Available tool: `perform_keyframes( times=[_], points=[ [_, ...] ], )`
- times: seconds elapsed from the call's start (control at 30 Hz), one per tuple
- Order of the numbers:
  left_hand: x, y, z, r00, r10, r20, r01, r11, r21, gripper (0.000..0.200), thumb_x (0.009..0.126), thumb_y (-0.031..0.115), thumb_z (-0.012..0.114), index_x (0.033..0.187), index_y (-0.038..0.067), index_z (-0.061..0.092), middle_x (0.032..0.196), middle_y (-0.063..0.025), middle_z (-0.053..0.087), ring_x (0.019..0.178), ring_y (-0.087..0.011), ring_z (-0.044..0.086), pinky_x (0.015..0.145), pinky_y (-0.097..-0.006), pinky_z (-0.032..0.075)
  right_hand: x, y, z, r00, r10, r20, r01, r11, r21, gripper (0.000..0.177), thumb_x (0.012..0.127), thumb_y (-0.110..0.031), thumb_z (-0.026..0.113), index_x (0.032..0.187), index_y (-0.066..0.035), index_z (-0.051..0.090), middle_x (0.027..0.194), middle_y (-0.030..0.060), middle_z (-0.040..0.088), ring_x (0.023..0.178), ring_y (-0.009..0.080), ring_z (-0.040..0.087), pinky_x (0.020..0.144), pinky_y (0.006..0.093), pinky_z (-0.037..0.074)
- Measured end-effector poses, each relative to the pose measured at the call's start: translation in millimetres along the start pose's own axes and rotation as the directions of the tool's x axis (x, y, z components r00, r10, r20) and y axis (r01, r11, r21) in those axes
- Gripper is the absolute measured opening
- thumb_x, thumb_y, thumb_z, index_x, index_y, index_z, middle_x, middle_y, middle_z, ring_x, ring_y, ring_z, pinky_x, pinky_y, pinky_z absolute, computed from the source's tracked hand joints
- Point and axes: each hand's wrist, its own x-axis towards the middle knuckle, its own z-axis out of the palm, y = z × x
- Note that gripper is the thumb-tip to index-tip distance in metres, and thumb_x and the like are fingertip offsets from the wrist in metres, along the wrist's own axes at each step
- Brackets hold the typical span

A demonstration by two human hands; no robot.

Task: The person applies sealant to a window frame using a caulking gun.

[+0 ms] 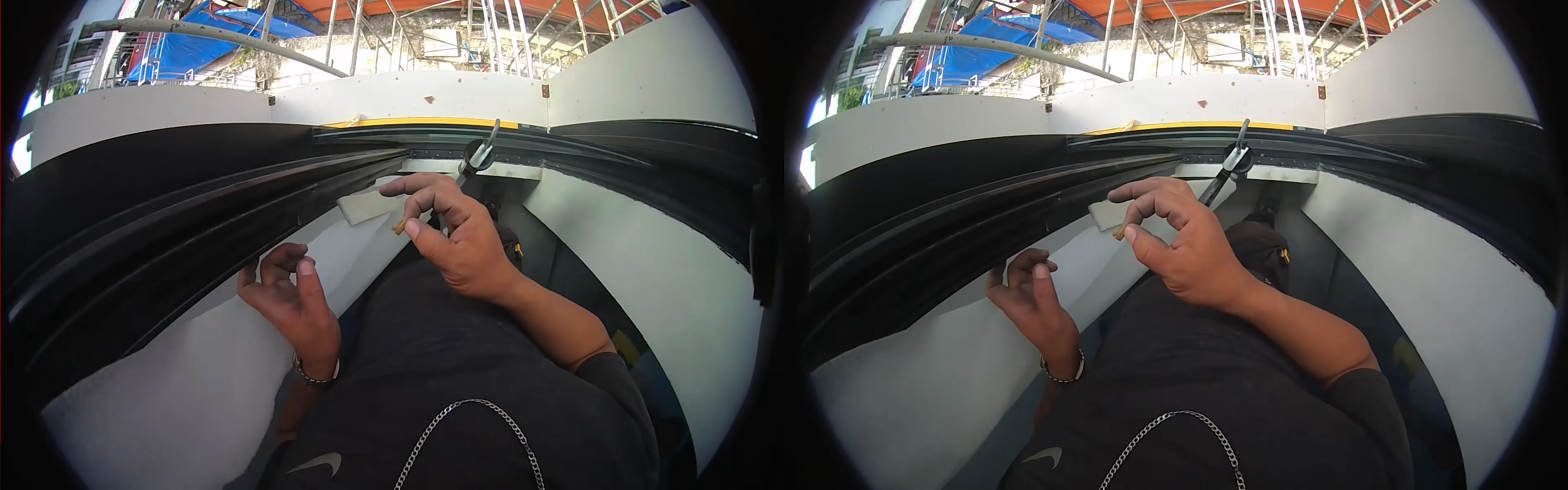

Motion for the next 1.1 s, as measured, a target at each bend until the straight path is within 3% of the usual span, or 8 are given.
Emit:
perform_keyframes(
  times=[0.07, 0.17, 0.33, 0.63, 0.83, 0.93, 1.0, 1.1],
  points=[
    [-13, 15, 10, 0.998, -0.022, -0.053, 0.022, 1.000, -0.010, 0.050, 0.099, 0.004, 0.055, 0.139, -0.005, 0.026, 0.113, -0.0174, 0.059, 0.100, -0.0181, 0.054, 0.096, -0.0375, 0.042, -9, -8, -4, 0.991, -0.112, 0.070, 0.112, 0.994, 0.004, 0.006, 0.092, -0.013, 0.065, 0.096, -0.008, 0.064, 0.131, 0.0110, 0.063, 0.127, 0.0268, 0.051, 0.110, 0.0423, 0.038],
    [-36, 38, 22, 0.930, -0.177, 0.321, 0.222, 0.969, -0.109, 0.035, 0.099, 0.005, 0.062, 0.129, -0.003, 0.047, 0.110, -0.0133, 0.063, 0.107, -0.0176, 0.058, 0.098, -0.0345, 0.045, -17, -24, -14, 0.969, -0.220, 0.110, 0.230, 0.969, -0.089, 0.007, 0.089, -0.010, 0.067, 0.094, -0.009, 0.063, 0.130, 0.0120, 0.063, 0.127, 0.0289, 0.051, 0.109, 0.0421, 0.039],
    [-40, 73, 51, 0.921, -0.102, 0.376, 0.245, 0.902, -0.356, 0.018, 0.097, 0.003, 0.066, 0.113, -0.004, 0.062, 0.106, -0.0085, 0.067, 0.098, -0.0113, 0.061, 0.088, -0.0269, 0.049, -29, -38, -29, 0.926, -0.337, 0.171, 0.366, 0.910, -0.193, 0.010, 0.086, -0.010, 0.069, 0.094, -0.008, 0.063, 0.126, 0.0118, 0.065, 0.123, 0.0302, 0.053, 0.105, 0.0422, 0.041],
    [-38, 87, 60, 0.934, 0.177, 0.311, -0.081, 0.951, -0.300, 0.005, 0.093, -0.003, 0.065, 0.097, -0.002, 0.067, 0.092, -0.0069, 0.070, 0.080, -0.0090, 0.061, 0.071, -0.0262, 0.049, -45, -56, -46, 0.856, -0.487, 0.175, 0.517, 0.801, -0.302, 0.014, 0.084, -0.009, 0.073, 0.096, -0.007, 0.067, 0.114, 0.0094, 0.068, 0.114, 0.0283, 0.058, 0.098, 0.0401, 0.045],
    [-29, 92, 56, 0.863, 0.359, 0.356, -0.357, 0.931, -0.072, 0.005, 0.087, -0.003, 0.068, 0.089, 0.000, 0.064, 0.079, -0.0081, 0.064, 0.072, -0.0172, 0.063, 0.068, -0.0296, 0.049, -52, -64, -52, 0.892, -0.416, 0.174, 0.451, 0.830, -0.328, 0.011, 0.083, -0.006, 0.074, 0.094, -0.006, 0.070, 0.090, 0.0078, 0.069, 0.087, 0.0254, 0.066, 0.078, 0.0360, 0.051],
    [-28, 98, 50, 0.834, 0.311, 0.455, -0.315, 0.947, -0.070, 0.004, 0.091, 0.002, 0.066, 0.089, 0.000, 0.063, 0.078, -0.0044, 0.063, 0.071, -0.0125, 0.060, 0.066, -0.0277, 0.047, -54, -65, -54, 0.859, -0.461, 0.225, 0.512, 0.788, -0.341, 0.014, 0.080, -0.002, 0.075, 0.093, -0.006, 0.070, 0.087, 0.0083, 0.069, 0.081, 0.0256, 0.066, 0.070, 0.0352, 0.052],
    [-25, 101, 49, 0.800, -0.083, 0.594, 0.302, 0.911, -0.280, 0.008, 0.096, 0.006, 0.062, 0.090, 0.001, 0.061, 0.078, -0.0009, 0.062, 0.070, -0.0072, 0.056, 0.064, -0.0243, 0.044, -55, -63, -46, 0.770, -0.611, 0.182, 0.627, 0.674, -0.389, 0.020, 0.077, 0.001, 0.077, 0.095, -0.005, 0.070, 0.088, 0.0080, 0.069, 0.080, 0.0259, 0.066, 0.069, 0.0357, 0.052],
    [-17, 89, 47, 0.759, -0.078, 0.646, 0.394, 0.845, -0.361, 0.012, 0.100, 0.009, 0.059, 0.091, 0.001, 0.061, 0.079, 0.0012, 0.060, 0.070, -0.0035, 0.052, 0.062, -0.0216, 0.041, -49, -58, -46, 0.753, -0.625, 0.204, 0.647, 0.651, -0.396, 0.023, 0.075, 0.001, 0.079, 0.095, -0.005, 0.070, 0.089, 0.0080, 0.069, 0.080, 0.0255, 0.066, 0.069, 0.0362, 0.053]
  ],
)
